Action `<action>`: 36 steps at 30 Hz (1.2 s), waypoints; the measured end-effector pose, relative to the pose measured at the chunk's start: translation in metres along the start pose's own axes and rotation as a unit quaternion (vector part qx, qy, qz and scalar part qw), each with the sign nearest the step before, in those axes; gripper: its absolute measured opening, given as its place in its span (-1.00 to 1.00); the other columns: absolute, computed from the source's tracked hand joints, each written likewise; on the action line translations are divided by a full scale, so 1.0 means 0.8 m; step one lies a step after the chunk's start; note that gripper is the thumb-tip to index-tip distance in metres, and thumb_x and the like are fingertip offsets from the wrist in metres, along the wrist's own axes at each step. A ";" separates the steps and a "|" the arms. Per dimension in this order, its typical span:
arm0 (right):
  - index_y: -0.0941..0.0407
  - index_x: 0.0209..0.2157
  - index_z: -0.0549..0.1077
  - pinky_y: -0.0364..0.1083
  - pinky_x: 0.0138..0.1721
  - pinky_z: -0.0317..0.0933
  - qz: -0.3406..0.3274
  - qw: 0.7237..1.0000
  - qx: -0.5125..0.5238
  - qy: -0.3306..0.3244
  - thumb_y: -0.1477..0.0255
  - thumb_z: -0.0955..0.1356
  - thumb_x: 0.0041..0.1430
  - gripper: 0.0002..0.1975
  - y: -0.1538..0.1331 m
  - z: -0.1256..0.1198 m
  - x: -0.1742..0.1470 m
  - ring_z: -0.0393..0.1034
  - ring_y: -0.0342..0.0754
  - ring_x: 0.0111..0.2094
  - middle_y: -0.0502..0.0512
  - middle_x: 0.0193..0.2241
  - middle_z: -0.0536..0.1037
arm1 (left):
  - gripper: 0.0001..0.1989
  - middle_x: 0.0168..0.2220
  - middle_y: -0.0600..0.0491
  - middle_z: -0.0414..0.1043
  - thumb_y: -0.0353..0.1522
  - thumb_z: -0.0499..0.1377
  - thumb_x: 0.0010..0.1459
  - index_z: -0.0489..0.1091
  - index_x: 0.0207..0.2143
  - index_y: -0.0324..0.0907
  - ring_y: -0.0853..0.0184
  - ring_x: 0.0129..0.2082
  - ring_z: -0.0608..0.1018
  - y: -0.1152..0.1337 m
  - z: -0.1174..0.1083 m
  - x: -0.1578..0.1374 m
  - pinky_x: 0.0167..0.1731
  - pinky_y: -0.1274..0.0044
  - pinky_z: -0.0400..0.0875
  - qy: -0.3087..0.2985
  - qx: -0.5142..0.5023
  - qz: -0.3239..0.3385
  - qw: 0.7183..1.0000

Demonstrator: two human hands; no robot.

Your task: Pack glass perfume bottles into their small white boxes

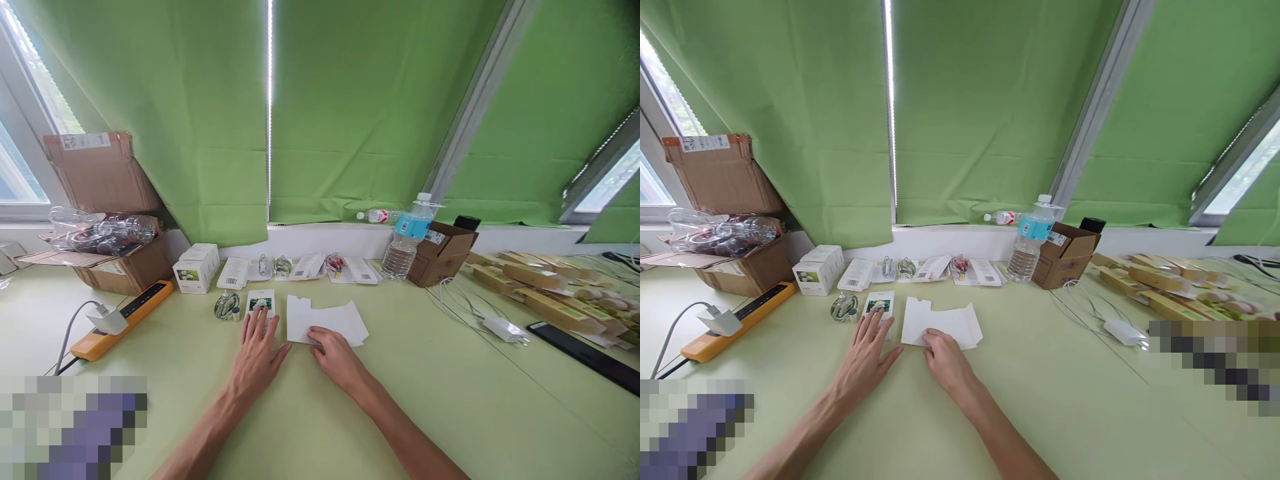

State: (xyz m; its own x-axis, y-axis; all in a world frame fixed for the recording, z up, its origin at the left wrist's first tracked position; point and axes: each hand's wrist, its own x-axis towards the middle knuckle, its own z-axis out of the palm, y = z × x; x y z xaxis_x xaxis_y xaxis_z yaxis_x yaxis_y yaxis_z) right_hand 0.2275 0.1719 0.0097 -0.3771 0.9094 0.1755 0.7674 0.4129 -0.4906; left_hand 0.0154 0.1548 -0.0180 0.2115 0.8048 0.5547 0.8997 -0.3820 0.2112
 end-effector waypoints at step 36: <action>0.05 -0.24 0.42 -0.11 -0.30 0.13 -0.038 0.999 -0.014 -0.025 0.40 0.23 0.28 -0.86 -0.023 -0.016 -0.010 0.45 0.04 -0.27 0.08 -0.30 0.57 | -0.27 0.23 -0.10 0.24 -0.15 0.02 0.29 -0.28 0.36 -0.10 0.16 0.27 0.25 0.016 -0.012 0.004 0.29 0.20 -0.01 -0.027 -0.100 0.012 0.995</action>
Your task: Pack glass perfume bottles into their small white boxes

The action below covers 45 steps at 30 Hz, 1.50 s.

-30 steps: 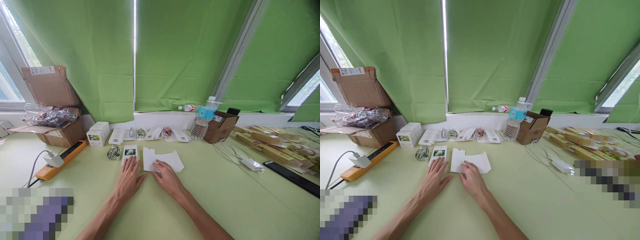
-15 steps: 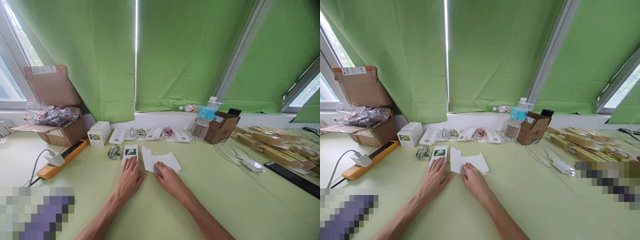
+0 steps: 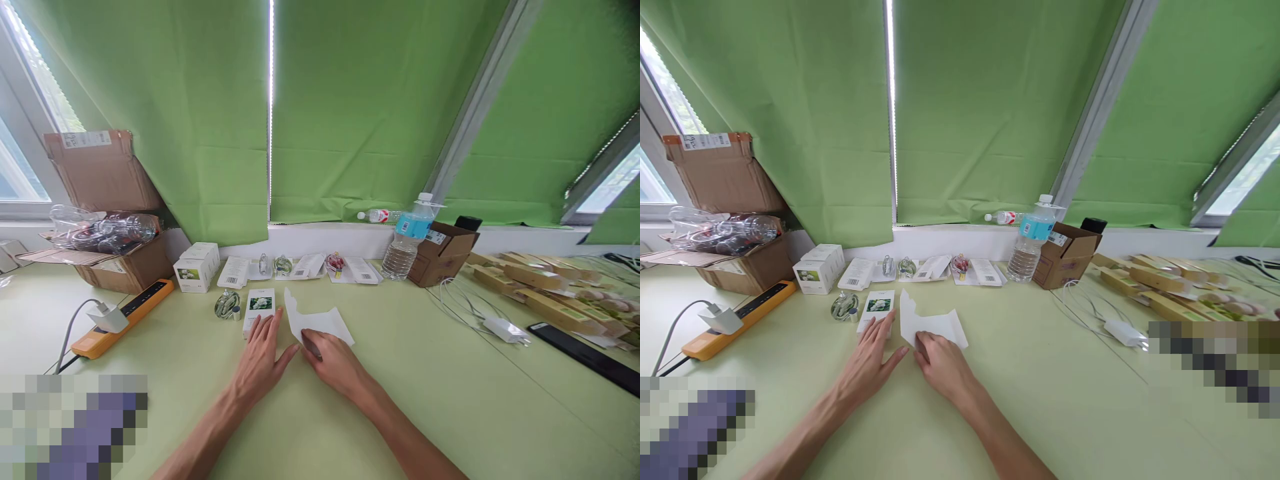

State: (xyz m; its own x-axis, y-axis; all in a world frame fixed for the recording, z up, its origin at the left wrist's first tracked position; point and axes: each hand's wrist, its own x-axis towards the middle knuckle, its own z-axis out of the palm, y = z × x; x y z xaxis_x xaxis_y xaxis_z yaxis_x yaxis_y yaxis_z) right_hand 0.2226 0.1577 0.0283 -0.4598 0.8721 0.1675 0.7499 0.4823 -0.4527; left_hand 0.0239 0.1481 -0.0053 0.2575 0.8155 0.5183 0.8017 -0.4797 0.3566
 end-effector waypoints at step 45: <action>0.06 -0.07 0.50 0.05 0.12 0.10 -0.071 0.997 -0.012 -0.022 0.38 0.21 0.34 -0.73 0.011 0.000 0.004 0.37 0.10 0.05 0.14 -0.01 0.52 | -0.68 0.07 0.00 0.41 -0.28 0.06 0.26 0.30 0.05 -0.09 0.15 0.24 0.26 -0.006 -0.005 0.002 0.10 0.31 0.34 0.018 -0.018 -0.084 0.996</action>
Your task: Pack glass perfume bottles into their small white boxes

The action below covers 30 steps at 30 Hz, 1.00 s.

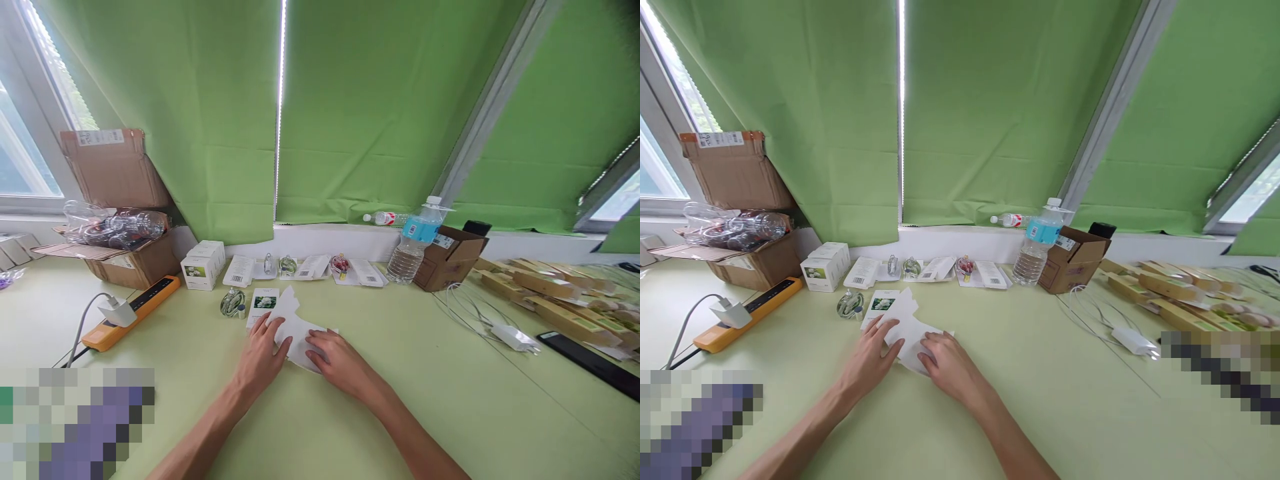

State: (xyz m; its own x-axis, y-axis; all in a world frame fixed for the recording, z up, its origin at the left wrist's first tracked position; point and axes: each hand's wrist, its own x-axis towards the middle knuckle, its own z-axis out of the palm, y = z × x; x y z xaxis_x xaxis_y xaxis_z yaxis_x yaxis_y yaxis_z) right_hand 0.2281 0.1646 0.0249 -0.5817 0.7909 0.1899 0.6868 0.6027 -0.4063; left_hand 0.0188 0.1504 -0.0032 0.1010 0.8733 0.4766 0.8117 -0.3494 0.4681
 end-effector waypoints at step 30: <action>0.08 0.01 0.47 0.20 0.27 -0.17 0.031 0.999 0.001 -0.029 0.37 0.26 0.26 -0.68 0.008 0.004 -0.001 0.27 0.10 0.16 0.19 0.12 0.43 | -0.34 0.06 -0.12 0.42 0.03 0.25 0.01 0.28 0.08 -0.09 0.00 0.31 0.12 0.009 -0.005 -0.005 0.16 0.11 0.19 -0.080 0.026 0.075 0.994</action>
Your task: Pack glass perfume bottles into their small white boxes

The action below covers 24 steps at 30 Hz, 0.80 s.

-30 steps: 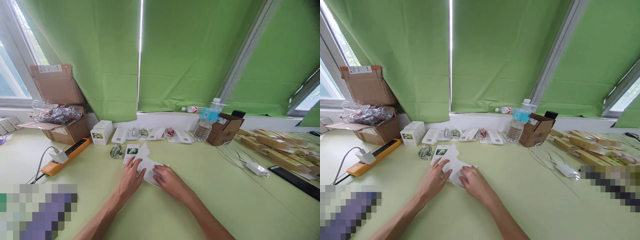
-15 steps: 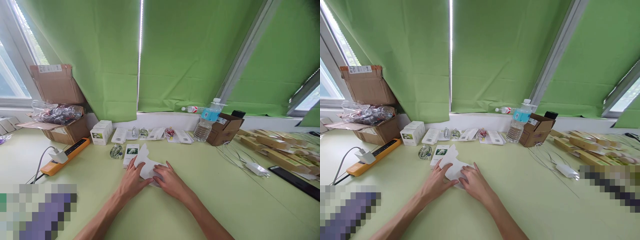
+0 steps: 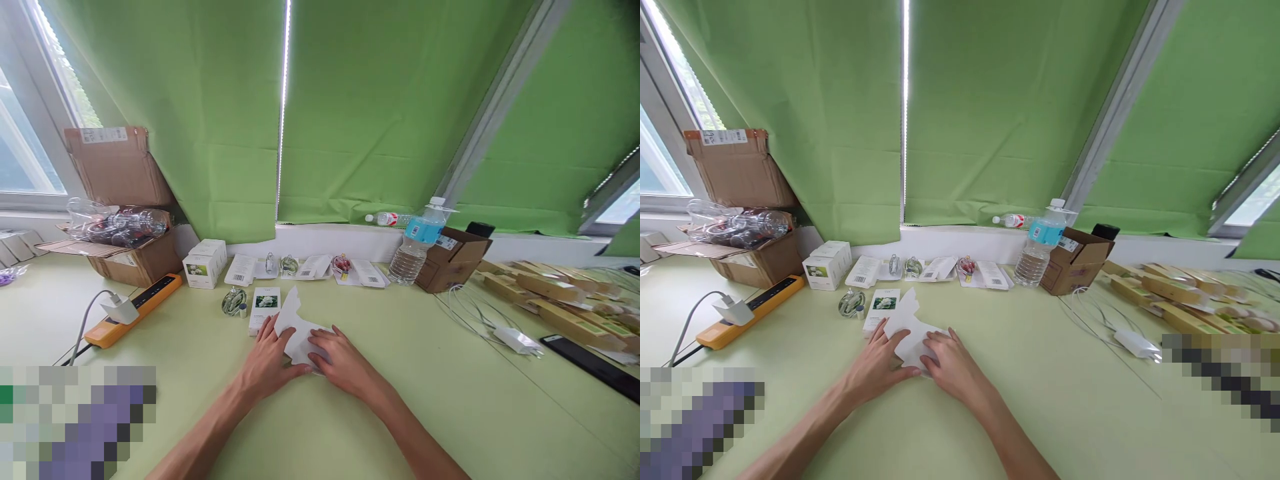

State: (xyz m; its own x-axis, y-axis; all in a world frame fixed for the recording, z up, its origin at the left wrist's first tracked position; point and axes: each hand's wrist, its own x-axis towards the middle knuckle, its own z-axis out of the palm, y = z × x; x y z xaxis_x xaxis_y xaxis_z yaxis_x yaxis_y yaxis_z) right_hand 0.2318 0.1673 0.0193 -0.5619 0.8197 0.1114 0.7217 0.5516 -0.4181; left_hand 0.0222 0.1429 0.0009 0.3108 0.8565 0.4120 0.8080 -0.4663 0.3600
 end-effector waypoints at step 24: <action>0.08 -0.01 0.48 0.19 0.26 -0.11 0.001 1.000 -0.016 0.006 0.34 0.27 0.27 -0.69 0.002 0.003 0.000 0.27 0.08 0.17 0.20 0.13 0.42 | -0.42 0.03 -0.10 0.43 0.03 0.21 0.05 0.32 0.04 -0.08 0.02 0.25 0.22 0.002 0.000 0.001 0.15 0.12 0.22 0.022 -0.002 -0.004 1.000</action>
State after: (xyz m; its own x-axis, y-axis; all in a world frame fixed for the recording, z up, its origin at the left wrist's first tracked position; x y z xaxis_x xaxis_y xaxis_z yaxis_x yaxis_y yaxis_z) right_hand 0.2317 0.1675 0.0164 -0.5563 0.8221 0.1215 0.7354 0.5551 -0.3887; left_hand 0.0238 0.1423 0.0020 0.2818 0.8495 0.4461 0.8083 -0.4606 0.3667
